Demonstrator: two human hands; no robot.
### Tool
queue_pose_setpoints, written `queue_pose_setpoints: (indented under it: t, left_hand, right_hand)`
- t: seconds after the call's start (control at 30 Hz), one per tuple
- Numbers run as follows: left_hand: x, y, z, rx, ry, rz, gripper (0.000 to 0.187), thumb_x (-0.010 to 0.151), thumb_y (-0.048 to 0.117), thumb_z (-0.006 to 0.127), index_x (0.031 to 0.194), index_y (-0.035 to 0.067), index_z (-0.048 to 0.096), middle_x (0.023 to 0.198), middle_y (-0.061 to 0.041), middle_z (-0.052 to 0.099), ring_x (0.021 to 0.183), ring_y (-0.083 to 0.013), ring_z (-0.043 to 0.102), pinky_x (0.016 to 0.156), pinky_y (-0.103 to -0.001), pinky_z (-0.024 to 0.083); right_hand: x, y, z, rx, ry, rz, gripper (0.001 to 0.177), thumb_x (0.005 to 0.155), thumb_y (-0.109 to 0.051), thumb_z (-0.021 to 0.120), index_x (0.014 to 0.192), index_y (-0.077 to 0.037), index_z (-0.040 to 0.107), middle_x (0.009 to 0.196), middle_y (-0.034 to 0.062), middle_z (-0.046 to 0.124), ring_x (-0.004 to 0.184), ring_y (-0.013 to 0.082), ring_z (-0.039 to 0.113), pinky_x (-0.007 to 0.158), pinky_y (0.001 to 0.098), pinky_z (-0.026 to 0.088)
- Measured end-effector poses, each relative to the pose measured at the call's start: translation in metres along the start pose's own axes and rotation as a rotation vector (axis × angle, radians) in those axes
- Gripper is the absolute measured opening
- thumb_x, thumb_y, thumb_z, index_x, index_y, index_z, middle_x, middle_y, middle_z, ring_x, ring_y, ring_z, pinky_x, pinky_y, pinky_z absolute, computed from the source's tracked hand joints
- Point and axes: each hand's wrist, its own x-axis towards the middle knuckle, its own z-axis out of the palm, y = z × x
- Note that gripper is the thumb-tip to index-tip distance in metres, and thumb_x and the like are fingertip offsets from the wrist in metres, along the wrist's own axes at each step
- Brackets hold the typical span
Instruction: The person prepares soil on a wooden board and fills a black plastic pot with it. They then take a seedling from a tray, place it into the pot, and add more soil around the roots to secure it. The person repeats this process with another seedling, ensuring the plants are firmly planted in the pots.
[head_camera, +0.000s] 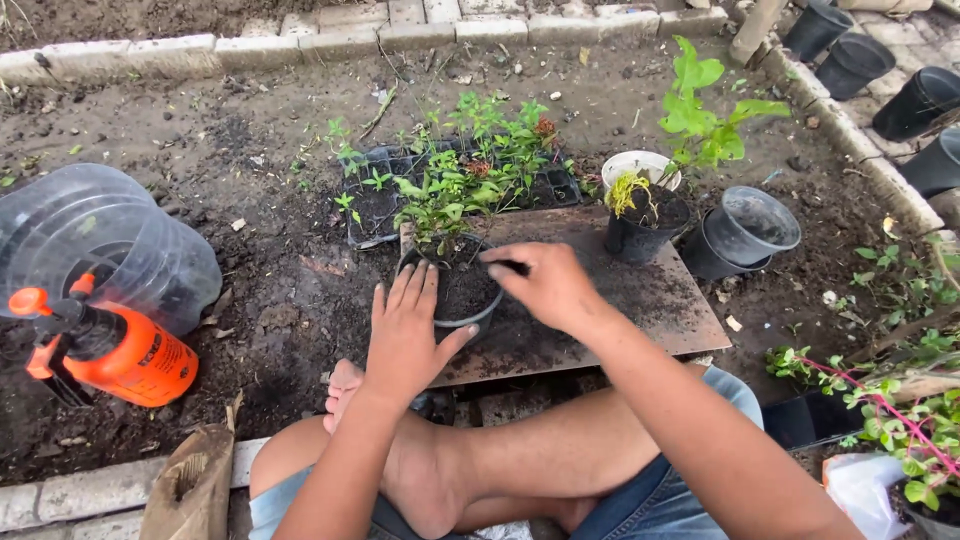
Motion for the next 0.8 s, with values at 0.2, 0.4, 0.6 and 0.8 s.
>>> queue_pose_setpoints:
  t: [0.2, 0.4, 0.6, 0.8]
  left_hand:
    - [-0.001, -0.007, -0.008, 0.014, -0.122, 0.009, 0.093, 0.097, 0.056, 0.064, 0.162, 0.003, 0.024, 0.167, -0.020, 0.028, 0.156, -0.0374, 0.022, 0.123, -0.066, 0.017]
    - [-0.008, -0.008, -0.007, 0.025, -0.116, 0.035, 0.079, 0.098, 0.047, 0.065, 0.158, 0.007, 0.032, 0.166, -0.019, 0.029, 0.155, -0.0375, 0.024, 0.122, -0.063, 0.022]
    - [-0.001, -0.007, -0.013, 0.192, -0.175, 0.065, 0.072, 0.098, 0.050, 0.063, 0.156, 0.013, 0.039, 0.164, -0.013, 0.034, 0.153, -0.0328, 0.028, 0.124, -0.061, 0.021]
    - [0.005, -0.007, -0.014, 0.184, -0.144, 0.069, 0.078, 0.091, 0.055, 0.069, 0.151, 0.012, 0.042, 0.160, -0.012, 0.041, 0.151, -0.0310, 0.033, 0.125, -0.059, 0.021]
  right_hand:
    - [-0.001, -0.025, 0.012, -0.089, -0.159, -0.196, 0.034, 0.104, -0.006, 0.051, 0.132, 0.003, 0.066, 0.133, 0.0270, 0.066, 0.130, 0.0442, 0.061, 0.106, 0.0574, 0.053]
    - [-0.012, 0.005, 0.033, -0.305, -0.160, -0.515, 0.040, 0.111, -0.021, 0.043, 0.133, 0.005, 0.063, 0.135, 0.0285, 0.063, 0.135, 0.0465, 0.054, 0.117, 0.0640, 0.038]
    - [-0.020, 0.012, 0.042, -0.417, -0.137, -0.475, 0.058, 0.111, -0.047, 0.040, 0.142, -0.003, 0.059, 0.143, 0.0242, 0.060, 0.143, 0.0448, 0.045, 0.122, 0.0715, 0.017]
    - [-0.012, 0.026, 0.039, -0.266, -0.026, -0.439, 0.053, 0.105, -0.048, 0.056, 0.139, -0.009, 0.064, 0.145, 0.0151, 0.061, 0.142, 0.0404, 0.045, 0.120, 0.0678, 0.021]
